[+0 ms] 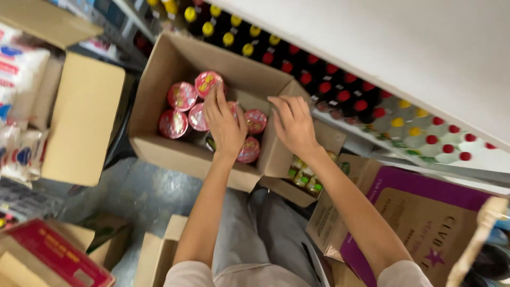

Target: The person takes instant noodle cups from a cardboard box and places them on a white shelf. They use a grey cloth to wipe the cups before arranging them in neat stacks alongside other noodle products.

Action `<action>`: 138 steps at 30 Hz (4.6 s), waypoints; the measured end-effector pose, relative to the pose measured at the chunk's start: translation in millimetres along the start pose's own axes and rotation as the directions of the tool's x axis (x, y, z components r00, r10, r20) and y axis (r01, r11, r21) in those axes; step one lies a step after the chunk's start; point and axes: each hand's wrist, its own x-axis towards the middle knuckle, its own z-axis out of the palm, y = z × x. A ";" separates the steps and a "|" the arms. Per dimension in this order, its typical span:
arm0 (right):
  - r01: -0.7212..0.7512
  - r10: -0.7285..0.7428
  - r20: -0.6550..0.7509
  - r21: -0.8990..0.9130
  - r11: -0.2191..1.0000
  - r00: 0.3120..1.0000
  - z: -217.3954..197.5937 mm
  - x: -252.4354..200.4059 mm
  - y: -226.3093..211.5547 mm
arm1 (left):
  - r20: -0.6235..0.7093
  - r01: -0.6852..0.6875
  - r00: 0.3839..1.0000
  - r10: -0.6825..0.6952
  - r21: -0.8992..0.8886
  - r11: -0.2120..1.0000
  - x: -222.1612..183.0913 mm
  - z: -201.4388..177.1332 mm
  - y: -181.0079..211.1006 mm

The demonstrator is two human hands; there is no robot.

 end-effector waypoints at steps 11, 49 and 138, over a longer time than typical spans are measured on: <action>-0.361 0.280 0.618 0.007 0.932 0.735 164.1 -59.0 27.5 | 0.314 0.323 0.861 -0.400 0.270 0.907 -29.8 67.0 -115.7; -0.447 0.445 -0.124 0.017 0.895 0.887 124.6 -101.2 64.8 | 0.947 -0.276 0.297 -0.124 0.209 0.938 -64.1 266.3 -150.2; -0.115 0.844 -0.198 0.950 0.291 0.499 -199.4 -78.0 -84.1 | 0.581 0.512 0.801 -0.141 -0.546 0.663 8.5 -108.6 271.8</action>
